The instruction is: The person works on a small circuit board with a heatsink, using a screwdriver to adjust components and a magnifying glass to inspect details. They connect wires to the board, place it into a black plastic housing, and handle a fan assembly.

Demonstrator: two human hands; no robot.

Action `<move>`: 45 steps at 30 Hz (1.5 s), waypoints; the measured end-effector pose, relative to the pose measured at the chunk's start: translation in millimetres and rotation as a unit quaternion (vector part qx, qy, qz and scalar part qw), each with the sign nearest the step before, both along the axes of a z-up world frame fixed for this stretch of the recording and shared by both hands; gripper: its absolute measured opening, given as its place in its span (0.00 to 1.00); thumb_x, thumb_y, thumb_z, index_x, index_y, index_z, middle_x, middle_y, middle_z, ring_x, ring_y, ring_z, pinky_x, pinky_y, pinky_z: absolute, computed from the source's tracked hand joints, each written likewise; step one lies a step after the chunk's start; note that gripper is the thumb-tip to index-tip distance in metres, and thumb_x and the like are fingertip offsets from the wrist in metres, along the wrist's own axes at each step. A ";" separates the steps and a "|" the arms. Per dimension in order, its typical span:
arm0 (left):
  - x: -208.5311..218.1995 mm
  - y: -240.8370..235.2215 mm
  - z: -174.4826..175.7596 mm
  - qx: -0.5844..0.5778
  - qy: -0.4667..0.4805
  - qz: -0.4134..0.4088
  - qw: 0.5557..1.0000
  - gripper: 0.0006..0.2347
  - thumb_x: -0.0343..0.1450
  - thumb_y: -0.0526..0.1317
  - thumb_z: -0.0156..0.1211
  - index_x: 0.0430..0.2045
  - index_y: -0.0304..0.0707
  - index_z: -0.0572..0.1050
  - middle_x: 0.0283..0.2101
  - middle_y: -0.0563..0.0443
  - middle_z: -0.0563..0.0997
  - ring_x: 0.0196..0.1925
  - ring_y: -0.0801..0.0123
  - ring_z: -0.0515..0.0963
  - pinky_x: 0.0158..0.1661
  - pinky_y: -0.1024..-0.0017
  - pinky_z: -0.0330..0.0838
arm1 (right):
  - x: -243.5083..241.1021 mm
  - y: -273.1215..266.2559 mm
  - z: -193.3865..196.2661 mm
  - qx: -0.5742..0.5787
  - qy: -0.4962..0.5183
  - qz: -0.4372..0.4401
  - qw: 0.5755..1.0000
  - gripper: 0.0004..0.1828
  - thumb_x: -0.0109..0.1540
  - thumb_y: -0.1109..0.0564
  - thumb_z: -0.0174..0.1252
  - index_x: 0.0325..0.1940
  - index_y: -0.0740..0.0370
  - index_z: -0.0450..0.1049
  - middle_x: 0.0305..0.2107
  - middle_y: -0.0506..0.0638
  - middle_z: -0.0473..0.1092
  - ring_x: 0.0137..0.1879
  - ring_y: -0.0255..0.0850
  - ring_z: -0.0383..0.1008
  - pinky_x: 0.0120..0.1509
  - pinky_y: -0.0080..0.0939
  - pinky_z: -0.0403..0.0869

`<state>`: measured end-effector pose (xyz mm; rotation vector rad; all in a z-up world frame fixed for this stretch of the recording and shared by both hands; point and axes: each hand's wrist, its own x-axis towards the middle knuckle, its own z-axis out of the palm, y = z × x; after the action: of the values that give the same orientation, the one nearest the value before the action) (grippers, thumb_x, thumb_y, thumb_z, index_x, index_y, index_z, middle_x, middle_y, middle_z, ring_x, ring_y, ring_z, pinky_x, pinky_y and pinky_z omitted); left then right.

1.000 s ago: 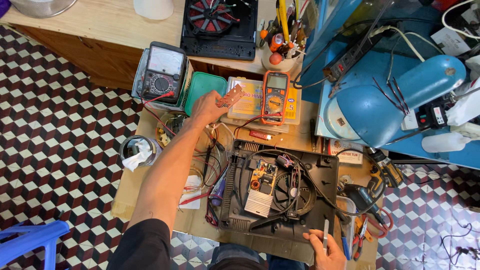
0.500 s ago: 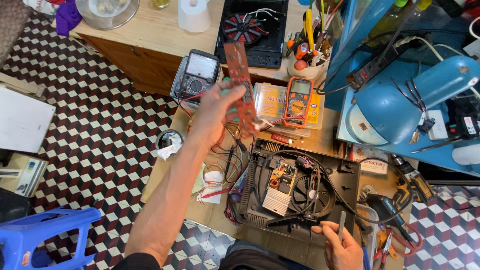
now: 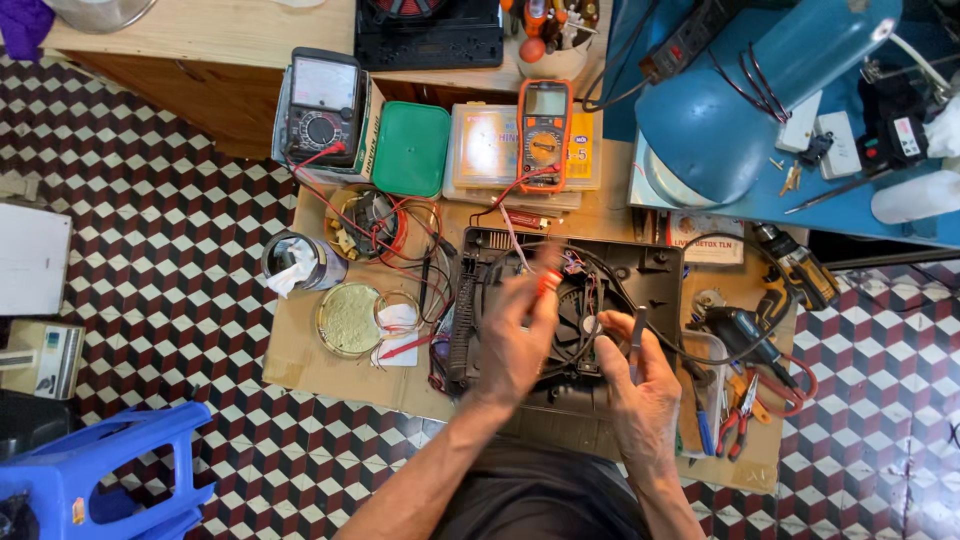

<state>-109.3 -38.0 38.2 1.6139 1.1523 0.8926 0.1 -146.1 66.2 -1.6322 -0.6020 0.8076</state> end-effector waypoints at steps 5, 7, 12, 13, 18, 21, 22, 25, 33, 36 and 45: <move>30.7 -40.2 8.3 0.164 -0.009 -0.125 0.978 0.17 0.73 0.33 0.61 0.58 0.36 0.76 0.52 0.45 0.82 0.54 0.56 0.83 0.52 0.66 0.79 | 21.8 -3.3 -8.9 -0.077 0.068 -0.074 0.992 0.21 0.63 0.51 0.63 0.55 0.65 0.74 0.41 0.48 0.74 0.45 0.32 0.72 0.47 0.32 0.71; 37.5 -38.4 3.1 0.160 -0.018 -0.158 0.974 0.18 0.72 0.33 0.61 0.58 0.33 0.75 0.52 0.42 0.81 0.55 0.54 0.82 0.53 0.64 0.79 | 32.4 -3.1 -19.4 -0.093 0.057 -0.112 0.988 0.20 0.64 0.51 0.63 0.53 0.68 0.75 0.40 0.49 0.75 0.41 0.31 0.72 0.43 0.31 0.71; 23.0 19.2 -44.3 0.153 -0.004 -0.066 0.986 0.18 0.74 0.40 0.56 0.57 0.32 0.74 0.54 0.38 0.82 0.56 0.55 0.84 0.56 0.64 0.78 | 57.4 3.1 -43.7 -0.047 0.170 -0.133 0.975 0.13 0.66 0.54 0.58 0.46 0.68 0.75 0.37 0.55 0.79 0.15 0.28 0.54 0.17 0.30 0.55; 20.6 45.5 -62.9 0.111 0.061 -0.005 0.992 0.19 0.74 0.41 0.55 0.58 0.31 0.73 0.51 0.37 0.82 0.51 0.52 0.82 0.53 0.62 0.76 | 61.4 4.0 -48.4 -0.043 0.167 -0.135 0.976 0.12 0.66 0.55 0.57 0.45 0.68 0.75 0.35 0.57 0.78 0.15 0.27 0.54 0.17 0.30 0.54; 16.5 162.5 -152.3 0.044 0.186 -0.042 0.981 0.27 0.71 0.38 0.59 0.66 0.29 0.60 0.61 0.28 0.72 0.62 0.42 0.72 0.60 0.55 0.67 | 69.1 17.8 -72.8 -0.052 0.184 -0.137 0.972 0.09 0.66 0.58 0.56 0.41 0.69 0.73 0.33 0.59 0.78 0.14 0.27 0.55 0.16 0.31 0.54; 27.0 182.1 -169.9 -0.043 0.180 -0.097 0.978 0.24 0.72 0.38 0.58 0.65 0.33 0.64 0.61 0.30 0.74 0.63 0.45 0.74 0.59 0.56 0.69 | 80.6 11.4 -86.0 -0.055 0.213 -0.154 0.963 0.09 0.66 0.57 0.56 0.40 0.69 0.72 0.33 0.58 0.78 0.13 0.27 0.54 0.15 0.31 0.53; 27.1 185.3 -167.9 -0.037 0.186 -0.109 0.976 0.22 0.73 0.38 0.57 0.63 0.33 0.68 0.61 0.32 0.76 0.62 0.48 0.78 0.59 0.58 0.73 | 84.1 5.1 -90.5 -0.063 0.207 -0.160 0.963 0.09 0.66 0.57 0.56 0.40 0.68 0.72 0.32 0.58 0.78 0.13 0.27 0.54 0.15 0.31 0.52; 18.1 194.4 -139.7 0.028 0.349 -0.053 0.935 0.12 0.79 0.41 0.54 0.56 0.46 0.79 0.55 0.39 0.83 0.56 0.51 0.84 0.53 0.59 0.77 | 95.0 -2.9 -101.3 -0.101 0.181 -0.169 0.964 0.09 0.65 0.57 0.57 0.41 0.68 0.74 0.29 0.59 0.76 0.13 0.27 0.53 0.16 0.31 0.51; 24.5 85.8 -100.1 0.011 0.138 -0.018 0.990 0.12 0.73 0.40 0.60 0.48 0.35 0.79 0.36 0.40 0.85 0.39 0.56 0.87 0.39 0.63 0.79 | 112.1 36.3 -129.1 -0.096 0.128 -0.155 0.975 0.13 0.64 0.49 0.62 0.43 0.63 0.77 0.21 0.42 0.70 0.14 0.25 0.53 0.16 0.31 0.51; 28.2 26.9 -107.5 -0.142 0.114 -0.033 0.983 0.13 0.71 0.40 0.59 0.47 0.34 0.78 0.32 0.44 0.86 0.35 0.64 0.87 0.36 0.68 0.79 | 123.0 55.0 -139.2 -0.113 0.180 -0.125 0.969 0.12 0.63 0.49 0.64 0.38 0.59 0.75 0.13 0.41 0.58 0.12 0.27 0.51 0.15 0.33 0.51; 37.6 -21.3 -106.5 -0.190 0.057 0.034 0.980 0.18 0.72 0.43 0.59 0.52 0.30 0.74 0.43 0.46 0.82 0.40 0.68 0.80 0.41 0.70 0.77 | 140.2 44.7 -114.7 -0.081 0.211 -0.135 0.965 0.12 0.63 0.57 0.65 0.31 0.62 0.69 0.16 0.42 0.59 0.13 0.28 0.51 0.15 0.33 0.48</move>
<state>-71.8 -59.3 -68.3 1.3302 1.3718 0.5833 140.3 -101.4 -48.5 -1.5797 -0.0102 0.9802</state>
